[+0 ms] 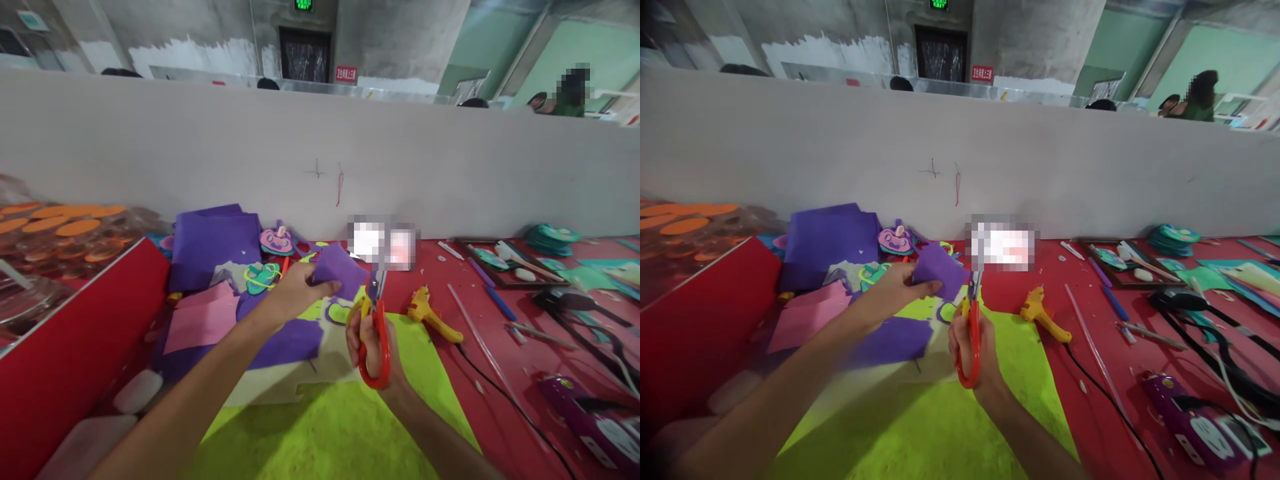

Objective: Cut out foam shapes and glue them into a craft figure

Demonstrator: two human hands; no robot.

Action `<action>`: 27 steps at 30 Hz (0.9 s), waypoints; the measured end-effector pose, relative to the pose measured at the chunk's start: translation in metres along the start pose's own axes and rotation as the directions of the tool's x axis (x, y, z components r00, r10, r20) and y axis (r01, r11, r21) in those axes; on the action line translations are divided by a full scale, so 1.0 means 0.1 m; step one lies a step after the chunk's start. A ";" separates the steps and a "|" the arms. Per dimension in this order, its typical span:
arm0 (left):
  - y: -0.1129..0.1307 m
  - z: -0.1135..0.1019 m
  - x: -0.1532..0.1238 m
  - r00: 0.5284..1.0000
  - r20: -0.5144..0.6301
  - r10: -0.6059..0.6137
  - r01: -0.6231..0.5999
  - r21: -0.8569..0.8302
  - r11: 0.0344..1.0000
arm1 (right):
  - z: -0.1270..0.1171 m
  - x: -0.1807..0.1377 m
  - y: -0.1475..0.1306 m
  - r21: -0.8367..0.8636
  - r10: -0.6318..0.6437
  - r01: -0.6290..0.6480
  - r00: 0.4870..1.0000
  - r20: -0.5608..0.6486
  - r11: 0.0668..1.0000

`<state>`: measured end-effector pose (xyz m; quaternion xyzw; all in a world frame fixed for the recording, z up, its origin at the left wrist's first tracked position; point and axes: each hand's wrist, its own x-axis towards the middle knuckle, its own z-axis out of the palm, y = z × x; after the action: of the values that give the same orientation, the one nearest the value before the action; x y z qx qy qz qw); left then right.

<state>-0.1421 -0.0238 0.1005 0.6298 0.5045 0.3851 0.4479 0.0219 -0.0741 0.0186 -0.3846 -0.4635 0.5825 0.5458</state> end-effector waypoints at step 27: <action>0.06 0.09 -0.07 0.891 -0.422 0.168 -0.235 -0.111 0.966 | 0.04 -0.06 0.19 -0.146 -0.041 0.063 0.987 0.153 0.987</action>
<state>-0.1334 -0.0326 0.1036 0.5465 0.4863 0.5917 0.3388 0.0134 -0.0796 0.0007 -0.3675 -0.5555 0.5588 0.4941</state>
